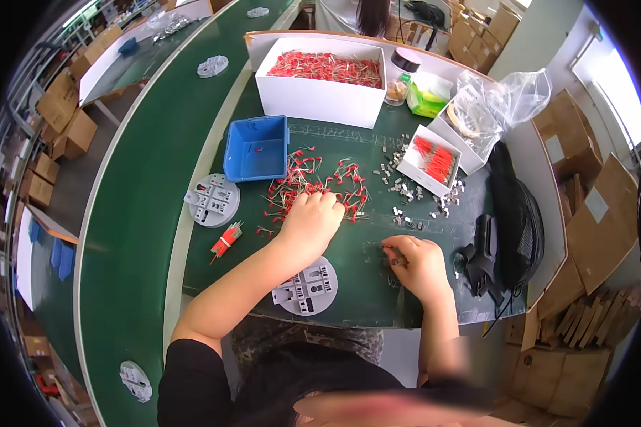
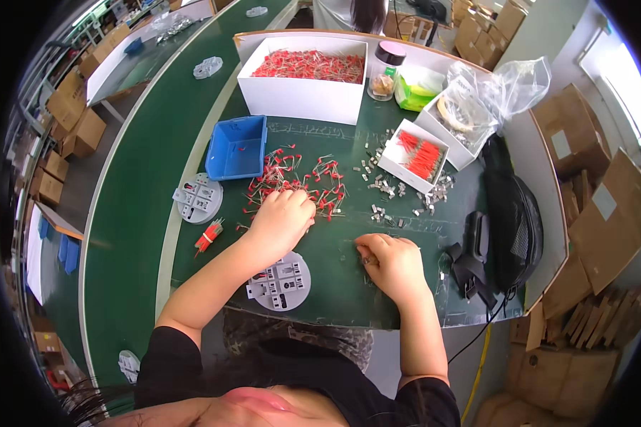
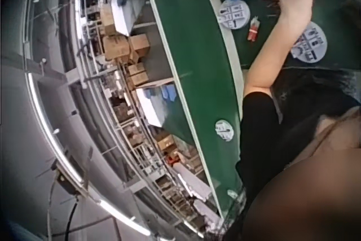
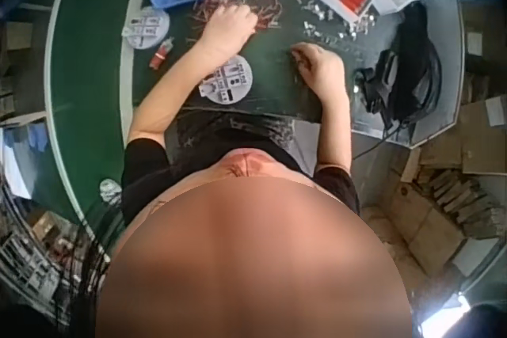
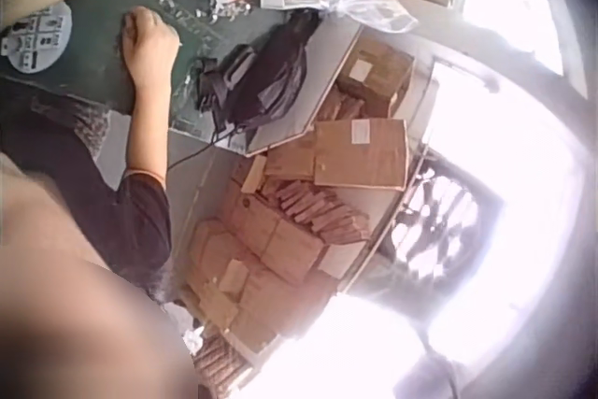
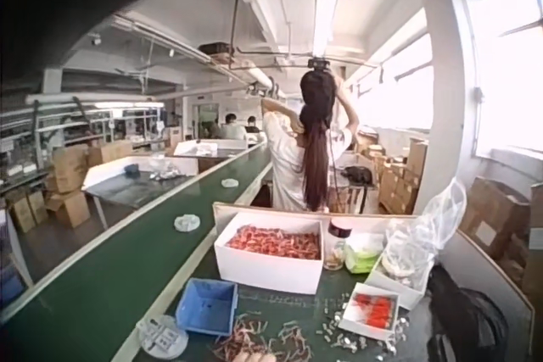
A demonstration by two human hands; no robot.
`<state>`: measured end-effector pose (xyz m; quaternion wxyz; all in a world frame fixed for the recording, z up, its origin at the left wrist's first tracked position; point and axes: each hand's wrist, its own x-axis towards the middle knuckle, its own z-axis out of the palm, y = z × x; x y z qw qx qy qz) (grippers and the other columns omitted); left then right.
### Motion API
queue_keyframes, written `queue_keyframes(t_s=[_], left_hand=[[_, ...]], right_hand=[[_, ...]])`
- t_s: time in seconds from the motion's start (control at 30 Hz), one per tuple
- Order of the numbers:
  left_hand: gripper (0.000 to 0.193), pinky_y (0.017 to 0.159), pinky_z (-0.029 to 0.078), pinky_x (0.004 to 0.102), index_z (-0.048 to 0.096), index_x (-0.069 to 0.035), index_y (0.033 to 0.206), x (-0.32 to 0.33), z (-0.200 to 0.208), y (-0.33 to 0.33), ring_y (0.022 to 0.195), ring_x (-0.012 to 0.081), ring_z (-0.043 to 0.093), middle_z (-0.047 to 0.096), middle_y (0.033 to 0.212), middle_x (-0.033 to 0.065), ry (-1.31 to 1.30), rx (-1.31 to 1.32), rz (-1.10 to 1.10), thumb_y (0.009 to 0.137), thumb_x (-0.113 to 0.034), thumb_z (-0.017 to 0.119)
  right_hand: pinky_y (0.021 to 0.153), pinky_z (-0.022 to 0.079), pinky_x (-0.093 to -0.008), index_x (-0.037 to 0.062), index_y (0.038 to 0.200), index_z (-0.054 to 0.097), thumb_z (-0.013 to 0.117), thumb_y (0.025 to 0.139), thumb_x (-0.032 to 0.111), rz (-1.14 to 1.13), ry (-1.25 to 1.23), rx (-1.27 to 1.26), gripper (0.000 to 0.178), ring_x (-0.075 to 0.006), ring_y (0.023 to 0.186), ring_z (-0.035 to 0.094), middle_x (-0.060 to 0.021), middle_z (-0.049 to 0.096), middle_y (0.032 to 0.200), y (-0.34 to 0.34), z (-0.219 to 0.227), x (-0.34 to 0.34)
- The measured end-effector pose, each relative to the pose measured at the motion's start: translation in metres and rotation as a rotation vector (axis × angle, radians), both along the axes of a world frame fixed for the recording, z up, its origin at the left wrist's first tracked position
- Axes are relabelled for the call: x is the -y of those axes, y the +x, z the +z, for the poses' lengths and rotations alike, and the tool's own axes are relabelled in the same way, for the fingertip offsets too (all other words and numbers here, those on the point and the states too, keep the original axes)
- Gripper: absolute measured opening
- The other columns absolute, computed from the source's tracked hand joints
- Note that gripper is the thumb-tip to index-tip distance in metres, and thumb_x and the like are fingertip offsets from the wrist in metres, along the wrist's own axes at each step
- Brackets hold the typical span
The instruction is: Assembling small electronic components onto a circular circuit board using a precision tool.
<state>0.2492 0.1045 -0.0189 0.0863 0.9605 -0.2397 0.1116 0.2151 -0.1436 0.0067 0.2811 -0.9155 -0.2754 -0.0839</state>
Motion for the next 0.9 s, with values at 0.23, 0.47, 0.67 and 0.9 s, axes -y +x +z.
queue_keyframes(t_s=[0.23,0.47,0.67,0.9], left_hand=[[0.008,0.077,0.052,0.0374,0.069,-0.006,0.092,-0.024,0.019,0.008,0.087,0.0254,0.064,0.062,0.095,0.0071,-0.454,-0.165,-0.163,0.087,-0.01,0.072],[0.01,0.071,0.053,0.035,0.071,-0.003,0.095,-0.037,0.028,-0.011,0.08,0.0244,0.065,0.06,0.089,0.0078,-0.85,-0.114,-0.075,0.089,-0.011,0.072],[0.008,0.071,0.052,0.0361,0.069,-0.003,0.093,-0.047,0.015,-0.033,0.079,0.0266,0.064,0.061,0.086,0.0095,-1.053,-0.042,0.055,0.088,-0.009,0.072],[0.012,0.074,0.053,0.0322,0.067,-0.001,0.093,-0.05,0.026,-0.062,0.083,0.0224,0.066,0.066,0.09,0.0084,-0.931,-0.1,0.214,0.084,-0.001,0.075]], right_hand=[[0.061,0.049,-0.0376,0.0081,0.094,0.068,0.075,0.08,0.005,0.042,-0.001,0.069,0.016,-0.0275,0.061,0.063,-0.0086,0.067,0.075,0.004,0.006,-0.002],[0.061,0.048,-0.0359,0.0088,0.094,0.066,0.073,0.083,0.005,-0.005,0.019,0.054,0.014,-0.0241,0.062,0.064,-0.0056,0.069,0.079,0.006,0.001,-0.002],[0.061,0.05,-0.0365,0.0066,0.095,0.067,0.075,0.08,0.003,0.034,-0.018,0.028,0.017,-0.0267,0.062,0.064,-0.0086,0.07,0.082,0.005,-0.003,-0.007],[0.063,0.05,-0.036,0.0067,0.095,0.067,0.075,0.081,0.002,0.012,-0.098,0.123,0.017,-0.0276,0.067,0.066,-0.0087,0.072,0.086,-0.004,-0.001,-0.013]])
